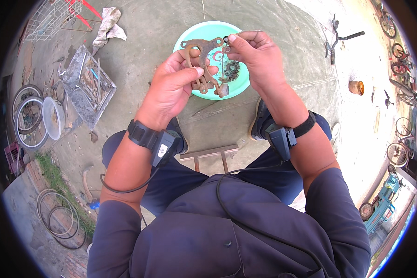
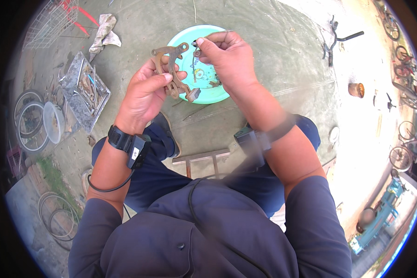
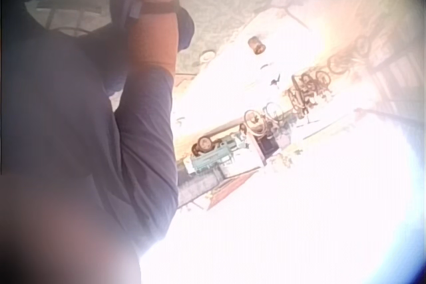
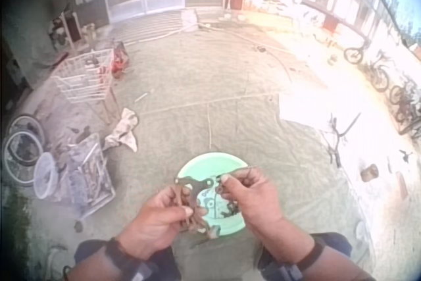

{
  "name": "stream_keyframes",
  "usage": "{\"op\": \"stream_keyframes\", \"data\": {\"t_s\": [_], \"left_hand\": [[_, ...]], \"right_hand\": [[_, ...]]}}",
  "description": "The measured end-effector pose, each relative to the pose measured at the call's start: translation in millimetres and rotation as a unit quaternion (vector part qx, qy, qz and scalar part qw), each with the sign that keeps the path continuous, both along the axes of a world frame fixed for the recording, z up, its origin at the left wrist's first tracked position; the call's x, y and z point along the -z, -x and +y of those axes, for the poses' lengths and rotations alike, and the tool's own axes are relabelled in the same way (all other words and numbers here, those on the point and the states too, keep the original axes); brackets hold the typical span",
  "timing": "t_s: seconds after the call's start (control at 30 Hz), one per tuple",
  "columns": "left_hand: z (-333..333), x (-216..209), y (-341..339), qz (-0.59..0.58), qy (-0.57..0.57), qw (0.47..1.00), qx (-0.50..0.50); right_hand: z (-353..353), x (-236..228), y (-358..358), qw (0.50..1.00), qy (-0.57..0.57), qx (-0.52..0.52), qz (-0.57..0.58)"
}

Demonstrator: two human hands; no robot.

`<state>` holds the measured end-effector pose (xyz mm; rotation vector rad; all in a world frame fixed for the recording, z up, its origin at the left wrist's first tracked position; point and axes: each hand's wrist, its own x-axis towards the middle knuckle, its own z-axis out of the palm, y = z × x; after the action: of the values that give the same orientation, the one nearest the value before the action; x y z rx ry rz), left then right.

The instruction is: The person assembles small metal parts by hand, inserting pins and washers into a curved bracket and a separate U-shaped piece. The person repeatedly picks parts from a green basin, aligns them, and secures them with pins.

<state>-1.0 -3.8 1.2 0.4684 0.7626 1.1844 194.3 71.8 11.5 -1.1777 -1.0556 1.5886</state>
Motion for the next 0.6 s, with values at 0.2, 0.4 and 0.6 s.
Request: {"op": "stream_keyframes", "data": {"t_s": [0.2, 0.4, 0.6], "left_hand": [[-1.2, -0.7, -3.1, -0.013, 0.004, 1.0, 0.014], [-0.8, -4.2, -4.9, 0.006, 0.01, 1.0, 0.027], [-1.1, -4.2, -7.0, -0.026, 0.014, 0.999, 0.015]], "right_hand": [[-2.1, 2.5, 4.5, 0.999, -0.026, 0.022, -0.001], [-4.3, 0.0, 7.0, 0.999, -0.025, 0.03, 0.006], [-6.6, 2.0, 8.6, 0.999, -0.041, 0.021, 0.0]]}}
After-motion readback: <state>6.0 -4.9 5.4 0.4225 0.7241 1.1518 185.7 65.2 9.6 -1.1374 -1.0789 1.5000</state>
